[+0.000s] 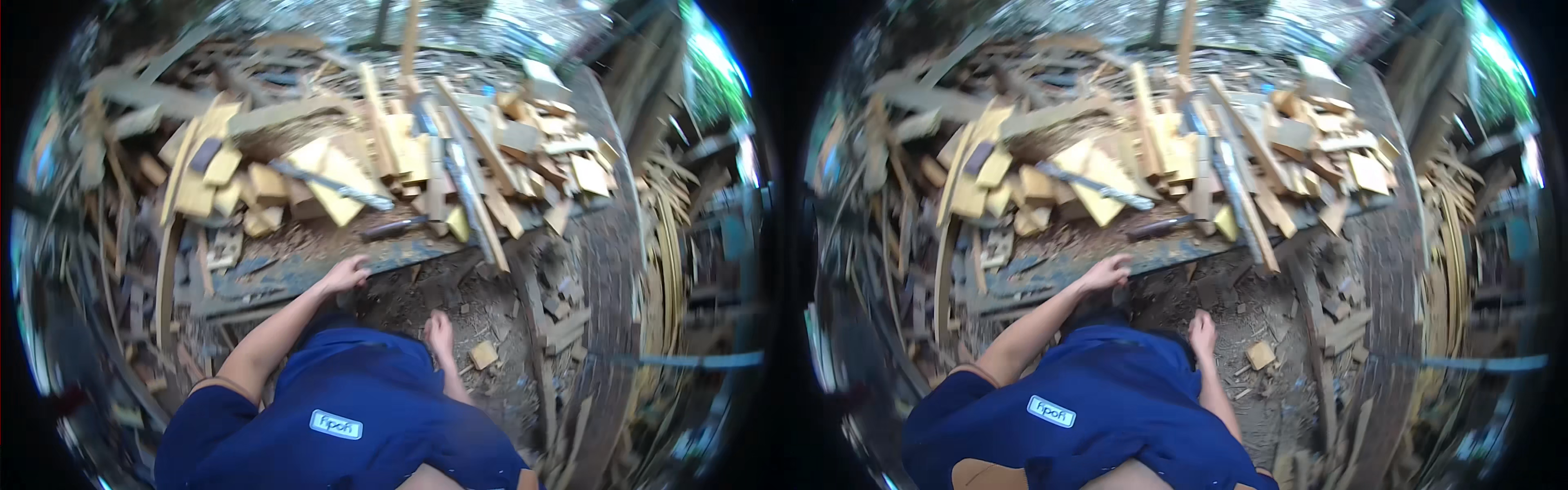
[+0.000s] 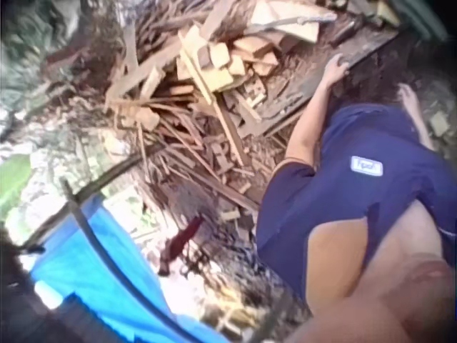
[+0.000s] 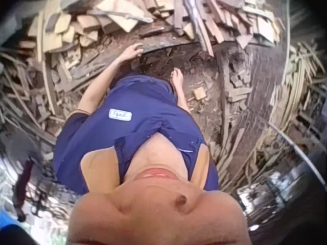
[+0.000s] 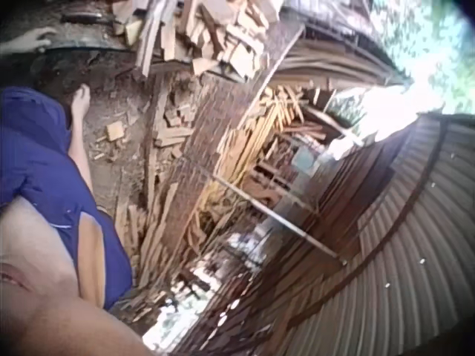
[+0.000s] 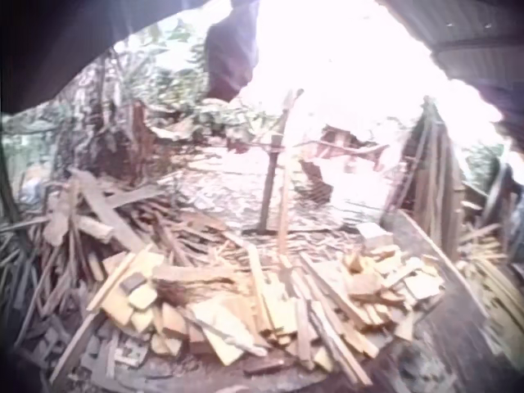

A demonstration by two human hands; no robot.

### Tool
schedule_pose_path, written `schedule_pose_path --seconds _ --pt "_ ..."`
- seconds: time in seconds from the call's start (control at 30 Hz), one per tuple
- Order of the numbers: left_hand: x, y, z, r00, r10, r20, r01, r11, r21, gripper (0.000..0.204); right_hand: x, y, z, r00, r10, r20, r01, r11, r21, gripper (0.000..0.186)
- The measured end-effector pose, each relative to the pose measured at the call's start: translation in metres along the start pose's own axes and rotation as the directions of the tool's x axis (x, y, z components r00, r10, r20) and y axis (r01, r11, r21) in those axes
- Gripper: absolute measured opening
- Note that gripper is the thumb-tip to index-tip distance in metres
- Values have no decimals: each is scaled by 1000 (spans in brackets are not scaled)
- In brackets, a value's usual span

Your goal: Sorting and carving small pieces of wood in a workshop.

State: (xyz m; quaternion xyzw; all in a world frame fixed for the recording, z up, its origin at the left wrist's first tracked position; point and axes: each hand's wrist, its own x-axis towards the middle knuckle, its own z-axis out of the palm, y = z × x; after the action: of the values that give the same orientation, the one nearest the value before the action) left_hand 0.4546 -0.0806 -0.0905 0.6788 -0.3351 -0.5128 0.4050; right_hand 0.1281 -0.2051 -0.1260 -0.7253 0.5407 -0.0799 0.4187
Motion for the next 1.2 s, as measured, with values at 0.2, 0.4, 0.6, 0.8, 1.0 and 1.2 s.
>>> schedule_pose_path --seconds 0.2,0.4,0.6,0.8,1.0,1.2 --pt "-1 18 -15 953 -250 -171 67 726 -684 51 110 -233 -3 707 -702 81 705 695 -141 26" --pt "-9 24 -21 848 -401 -345 -48 592 -805 51 138 -323 60 484 -787 383 867 372 -331 43" --pt "28 40 -21 705 -475 -527 -293 481 -826 41 156 -316 78 390 -789 475 921 328 -211 48" --pt "69 58 -13 609 -535 -585 -340 491 -802 32 186 -296 28 608 -715 345 753 657 32 34" --pt "101 77 0 489 -637 -595 -376 462 -803 34 224 -244 -5 803 -476 359 463 877 126 27" --pt "91 87 -2 435 -658 -614 -272 554 -787 31 248 -226 -6 765 -421 488 418 900 121 25"
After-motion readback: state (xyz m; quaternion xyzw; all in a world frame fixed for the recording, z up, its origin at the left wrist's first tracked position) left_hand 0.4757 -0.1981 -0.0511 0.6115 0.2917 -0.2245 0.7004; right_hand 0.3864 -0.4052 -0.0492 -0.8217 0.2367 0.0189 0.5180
